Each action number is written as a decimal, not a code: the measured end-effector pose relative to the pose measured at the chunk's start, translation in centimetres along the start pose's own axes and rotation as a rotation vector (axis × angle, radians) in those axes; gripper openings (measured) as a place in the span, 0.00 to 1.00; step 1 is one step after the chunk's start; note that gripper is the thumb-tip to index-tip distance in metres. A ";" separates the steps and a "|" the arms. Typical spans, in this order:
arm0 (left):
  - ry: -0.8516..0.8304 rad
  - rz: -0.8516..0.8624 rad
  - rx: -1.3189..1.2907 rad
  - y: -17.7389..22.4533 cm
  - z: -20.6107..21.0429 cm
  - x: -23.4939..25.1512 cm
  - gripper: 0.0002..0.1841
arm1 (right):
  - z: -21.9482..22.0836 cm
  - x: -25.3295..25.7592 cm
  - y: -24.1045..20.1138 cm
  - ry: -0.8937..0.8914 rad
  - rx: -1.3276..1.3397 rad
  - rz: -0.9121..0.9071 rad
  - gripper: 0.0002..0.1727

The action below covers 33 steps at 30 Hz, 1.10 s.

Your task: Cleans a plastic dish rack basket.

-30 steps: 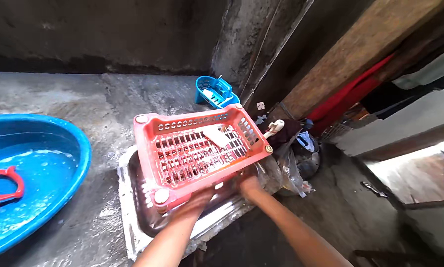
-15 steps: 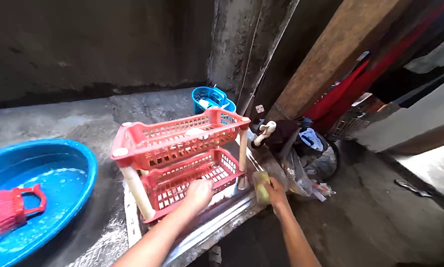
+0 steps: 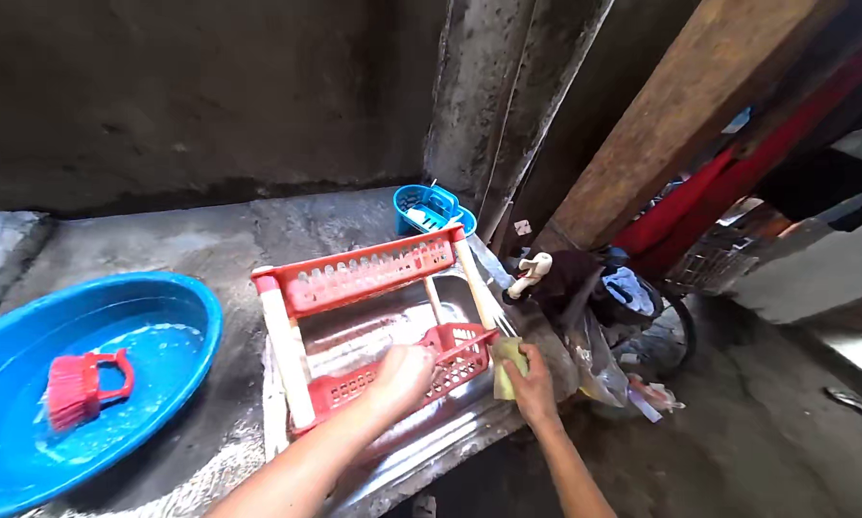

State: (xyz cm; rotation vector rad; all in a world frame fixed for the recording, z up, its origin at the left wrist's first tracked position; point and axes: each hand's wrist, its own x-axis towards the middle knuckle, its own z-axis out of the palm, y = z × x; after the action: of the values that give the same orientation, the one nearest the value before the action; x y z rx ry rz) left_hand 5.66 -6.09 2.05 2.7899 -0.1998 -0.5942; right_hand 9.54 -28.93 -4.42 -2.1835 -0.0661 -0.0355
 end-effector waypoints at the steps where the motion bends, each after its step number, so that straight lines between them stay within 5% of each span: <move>1: 0.015 -0.001 0.001 0.2 0.6 -0.4 0.21 | 0.3 -0.4 0.3 0.016 -0.040 -0.031 0.23; 11: 0.056 0.091 -0.001 -1.1 5.5 1.0 0.15 | 2.2 0.0 2.2 -0.073 -0.246 0.018 0.21; 17: 0.016 0.052 -0.380 -4.2 8.0 2.3 0.20 | 1.5 3.4 0.7 -0.552 -0.458 -0.041 0.23; 22: 0.106 0.006 -0.497 -4.1 11.4 2.2 0.21 | -5.4 3.2 -4.0 -0.824 -0.533 -0.176 0.18; 28: 0.005 -0.001 -0.385 -3.3 9.7 1.6 0.22 | -11.1 5.9 -11.8 -0.634 -0.275 -0.767 0.20; 31: 0.068 0.130 -0.487 -3.4 7.9 -1.5 0.23 | -5.6 9.0 -16.3 -0.513 -0.310 -0.765 0.17; 33: 0.235 0.317 -0.336 -4.2 8.4 -3.3 0.16 | 0.2 11.0 -17.6 -0.513 -0.429 -0.654 0.16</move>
State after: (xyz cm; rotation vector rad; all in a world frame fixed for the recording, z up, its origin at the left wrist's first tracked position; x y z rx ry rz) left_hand -0.48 -3.50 -5.38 2.4072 -0.4368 -0.1980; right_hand 19.49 -18.21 10.40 -2.4443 -1.1491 0.1548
